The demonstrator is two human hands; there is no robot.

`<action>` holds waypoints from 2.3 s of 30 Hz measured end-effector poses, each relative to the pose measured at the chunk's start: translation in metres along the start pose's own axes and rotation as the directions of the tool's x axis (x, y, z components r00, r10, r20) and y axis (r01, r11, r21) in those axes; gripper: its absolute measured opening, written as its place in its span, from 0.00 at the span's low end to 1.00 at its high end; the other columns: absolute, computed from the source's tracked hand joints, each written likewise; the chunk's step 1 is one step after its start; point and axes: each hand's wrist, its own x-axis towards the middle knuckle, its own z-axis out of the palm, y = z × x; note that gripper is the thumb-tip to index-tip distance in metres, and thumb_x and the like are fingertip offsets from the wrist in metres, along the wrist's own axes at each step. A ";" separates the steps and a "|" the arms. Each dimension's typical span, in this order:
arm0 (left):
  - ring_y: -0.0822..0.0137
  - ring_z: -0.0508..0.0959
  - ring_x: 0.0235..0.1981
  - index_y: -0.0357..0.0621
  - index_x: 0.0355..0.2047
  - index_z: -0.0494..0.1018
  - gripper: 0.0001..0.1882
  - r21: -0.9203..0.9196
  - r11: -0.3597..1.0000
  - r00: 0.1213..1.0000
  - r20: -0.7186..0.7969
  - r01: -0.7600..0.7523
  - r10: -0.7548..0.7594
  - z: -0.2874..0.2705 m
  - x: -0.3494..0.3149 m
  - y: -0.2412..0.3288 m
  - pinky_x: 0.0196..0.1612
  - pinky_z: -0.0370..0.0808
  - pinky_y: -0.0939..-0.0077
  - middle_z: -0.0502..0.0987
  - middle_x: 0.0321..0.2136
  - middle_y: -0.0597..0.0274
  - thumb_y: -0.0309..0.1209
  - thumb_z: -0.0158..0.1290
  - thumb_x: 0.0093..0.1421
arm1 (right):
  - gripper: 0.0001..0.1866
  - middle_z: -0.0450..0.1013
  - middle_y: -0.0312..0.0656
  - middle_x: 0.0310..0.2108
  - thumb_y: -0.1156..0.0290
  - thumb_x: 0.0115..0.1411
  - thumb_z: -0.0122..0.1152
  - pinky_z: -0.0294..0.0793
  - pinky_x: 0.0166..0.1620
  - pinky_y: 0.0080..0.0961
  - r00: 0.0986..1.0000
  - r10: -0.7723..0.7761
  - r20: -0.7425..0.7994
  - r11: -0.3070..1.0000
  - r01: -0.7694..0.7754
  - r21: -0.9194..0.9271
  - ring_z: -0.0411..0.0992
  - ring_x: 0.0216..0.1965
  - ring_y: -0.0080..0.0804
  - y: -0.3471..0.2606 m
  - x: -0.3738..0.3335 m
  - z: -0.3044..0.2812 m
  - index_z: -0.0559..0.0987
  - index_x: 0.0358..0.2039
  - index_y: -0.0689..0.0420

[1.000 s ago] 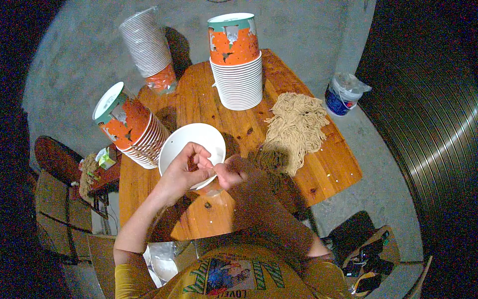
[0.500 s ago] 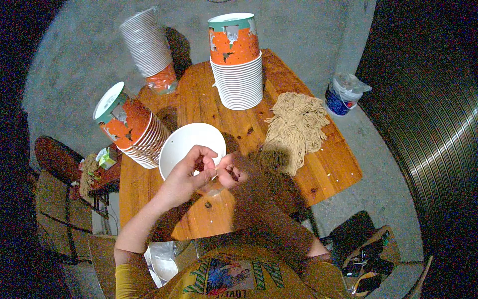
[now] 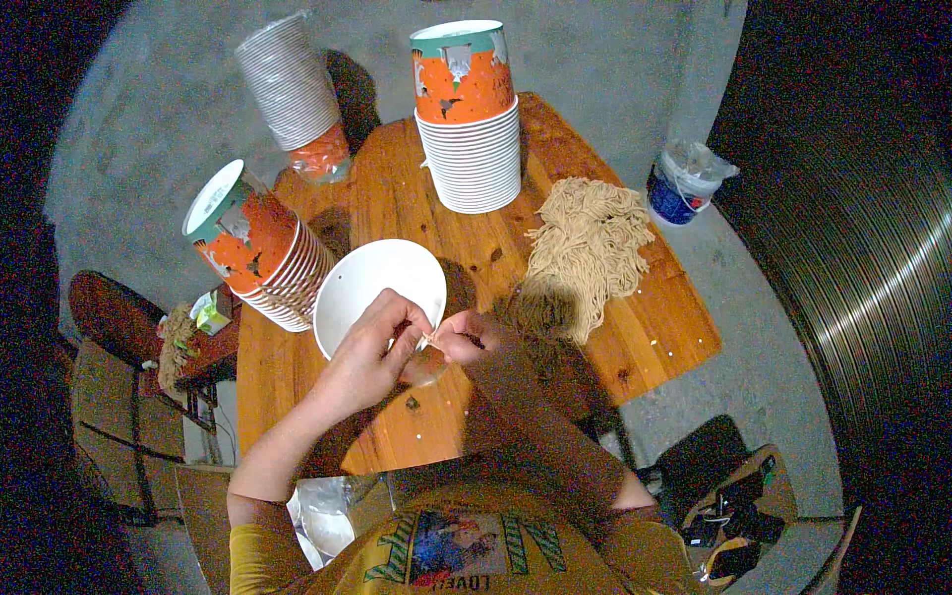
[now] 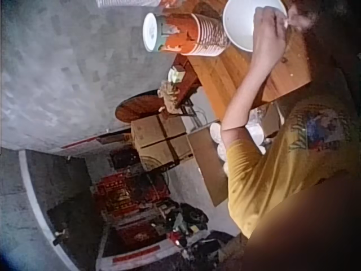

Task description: Bundling paper cups together using rubber bands.

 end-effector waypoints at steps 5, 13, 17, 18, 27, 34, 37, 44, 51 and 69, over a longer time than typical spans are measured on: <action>0.51 0.68 0.37 0.37 0.31 0.66 0.03 0.015 1.000 1.000 -0.008 -0.017 0.017 0.002 0.000 0.000 0.42 0.66 0.64 0.66 0.30 0.51 0.24 0.47 0.58 | 0.07 0.67 0.30 0.18 0.65 0.57 0.53 0.59 0.20 0.15 0.978 0.199 0.058 0.979 -0.201 0.034 0.60 0.16 0.15 -0.006 -0.011 -0.002 0.75 0.28 0.54; 0.51 0.68 0.36 0.37 0.31 0.65 0.03 0.012 0.999 0.999 -0.005 -0.045 0.045 0.002 0.002 0.000 0.41 0.66 0.65 0.66 0.30 0.52 0.24 0.47 0.58 | 0.10 0.67 0.30 0.18 0.61 0.60 0.51 0.58 0.19 0.12 0.939 0.300 0.167 0.939 -0.322 0.121 0.61 0.16 0.14 -0.006 -0.022 0.002 0.72 0.30 0.54; 0.52 0.68 0.36 0.37 0.31 0.65 0.03 -0.007 1.000 1.000 -0.009 -0.027 0.027 0.002 0.002 0.001 0.41 0.66 0.65 0.66 0.29 0.52 0.24 0.47 0.58 | 0.10 0.68 0.30 0.18 0.61 0.61 0.51 0.59 0.19 0.12 0.950 0.251 0.184 0.954 -0.275 0.119 0.61 0.16 0.14 0.001 -0.023 0.003 0.72 0.31 0.54; 0.52 0.68 0.36 0.37 0.31 0.65 0.03 -0.005 1.000 1.000 -0.011 -0.029 0.029 0.003 0.002 0.000 0.41 0.66 0.65 0.66 0.29 0.52 0.24 0.46 0.58 | 0.10 0.68 0.30 0.18 0.61 0.61 0.51 0.59 0.19 0.12 0.954 0.236 0.186 0.957 -0.262 0.129 0.62 0.16 0.14 0.001 -0.023 0.003 0.72 0.31 0.54; 0.52 0.69 0.35 0.37 0.30 0.65 0.03 0.016 0.999 0.999 -0.024 -0.030 0.031 0.002 0.001 0.000 0.39 0.66 0.64 0.66 0.29 0.52 0.24 0.46 0.59 | 0.09 0.66 0.30 0.19 0.63 0.61 0.50 0.59 0.23 0.13 0.960 0.191 0.203 0.973 -0.212 0.088 0.60 0.19 0.14 0.014 -0.023 0.006 0.71 0.31 0.55; 0.49 0.70 0.33 0.39 0.31 0.65 0.04 0.223 0.974 0.996 -0.066 -0.040 0.056 0.004 0.000 0.000 0.38 0.66 0.61 0.66 0.29 0.51 0.24 0.48 0.56 | 0.05 0.57 0.24 0.22 0.69 0.61 0.50 0.57 0.28 0.14 0.980 0.046 0.195 0.995 -0.063 0.078 0.55 0.24 0.13 0.016 -0.023 0.013 0.68 0.28 0.53; 0.49 0.70 0.32 0.41 0.31 0.65 0.04 0.285 0.955 0.993 -0.059 -0.085 0.106 0.004 0.001 0.001 0.37 0.66 0.61 0.67 0.28 0.52 0.23 0.48 0.54 | 0.05 0.56 0.24 0.21 0.70 0.61 0.49 0.56 0.29 0.14 0.987 -0.004 0.160 0.997 -0.008 0.080 0.54 0.25 0.12 0.033 -0.024 0.019 0.68 0.28 0.53; 0.51 0.70 0.33 0.41 0.31 0.65 0.04 0.263 0.957 0.991 -0.028 -0.121 0.133 -0.005 0.004 -0.004 0.39 0.65 0.63 0.67 0.28 0.53 0.24 0.48 0.55 | 0.03 0.60 0.26 0.20 0.70 0.61 0.49 0.58 0.23 0.17 0.989 0.148 -0.023 0.968 -0.141 0.206 0.59 0.19 0.14 0.022 -0.031 0.026 0.71 0.32 0.54; 0.50 0.70 0.35 0.40 0.30 0.65 0.03 0.207 0.972 0.993 -0.004 -0.112 0.116 -0.005 0.005 -0.006 0.39 0.65 0.63 0.68 0.28 0.52 0.25 0.47 0.57 | 0.08 0.63 0.34 0.12 0.68 0.59 0.53 0.59 0.19 0.21 0.975 -0.155 -0.160 0.961 0.111 -0.255 0.62 0.13 0.18 0.008 -0.017 0.027 0.72 0.35 0.59; 0.51 0.70 0.33 0.41 0.29 0.66 0.05 0.296 0.943 0.987 -0.013 -0.149 0.160 -0.011 0.007 -0.003 0.39 0.66 0.62 0.67 0.26 0.54 0.22 0.49 0.51 | 0.07 0.60 0.33 0.12 0.70 0.55 0.58 0.61 0.21 0.21 0.983 -0.166 -0.081 0.931 0.129 -0.341 0.58 0.16 0.17 0.027 -0.018 0.028 0.71 0.25 0.58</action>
